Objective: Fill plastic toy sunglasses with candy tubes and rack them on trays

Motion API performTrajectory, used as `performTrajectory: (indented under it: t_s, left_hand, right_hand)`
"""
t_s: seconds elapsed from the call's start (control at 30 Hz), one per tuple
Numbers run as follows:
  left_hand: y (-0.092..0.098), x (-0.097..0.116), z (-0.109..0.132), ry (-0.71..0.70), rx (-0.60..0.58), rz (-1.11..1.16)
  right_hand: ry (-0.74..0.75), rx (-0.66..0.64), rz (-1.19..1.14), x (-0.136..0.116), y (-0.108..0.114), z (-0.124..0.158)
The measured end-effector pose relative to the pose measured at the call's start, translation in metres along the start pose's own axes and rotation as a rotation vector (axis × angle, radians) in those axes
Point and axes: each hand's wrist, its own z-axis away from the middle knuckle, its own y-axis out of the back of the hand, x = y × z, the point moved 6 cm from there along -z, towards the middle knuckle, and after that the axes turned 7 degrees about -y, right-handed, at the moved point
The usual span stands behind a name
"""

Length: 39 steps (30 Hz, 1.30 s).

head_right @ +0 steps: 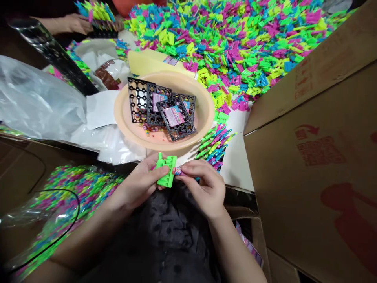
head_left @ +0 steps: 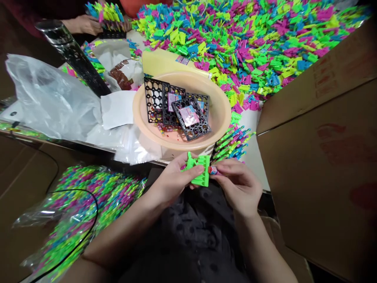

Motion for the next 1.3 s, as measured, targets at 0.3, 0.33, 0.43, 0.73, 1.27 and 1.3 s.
performTrajectory:
  t_s: [0.3,0.33,0.43,0.73,1.27,1.3]
  left_hand:
    - [0.007,-0.004,0.002,0.036,0.024,-0.121]
    - [0.009,-0.005,0.001,0.029,0.022,-0.146]
    - [0.012,-0.006,0.001,0.014,0.029,-0.190]
    - [0.006,-0.012,0.003,0.007,0.071,-0.077]
    - [-0.002,-0.017,0.007,-0.002,0.076,-0.098]
    - [-0.002,-0.017,0.006,-0.004,0.079,-0.112]
  right_hand:
    - [0.269,-0.250,0.301,-0.009,0.001,-0.002]
    - [0.274,-0.271,0.308,-0.008,0.001,-0.002]
    - [0.311,-0.299,0.324,-0.008,0.001,0.001]
    - [0.396,-0.289,0.385,-0.017,0.004,0.006]
    - [0.487,-0.225,0.411,-0.017,0.013,0.017]
    - [0.490,-0.223,0.404,-0.016,0.013,0.017]
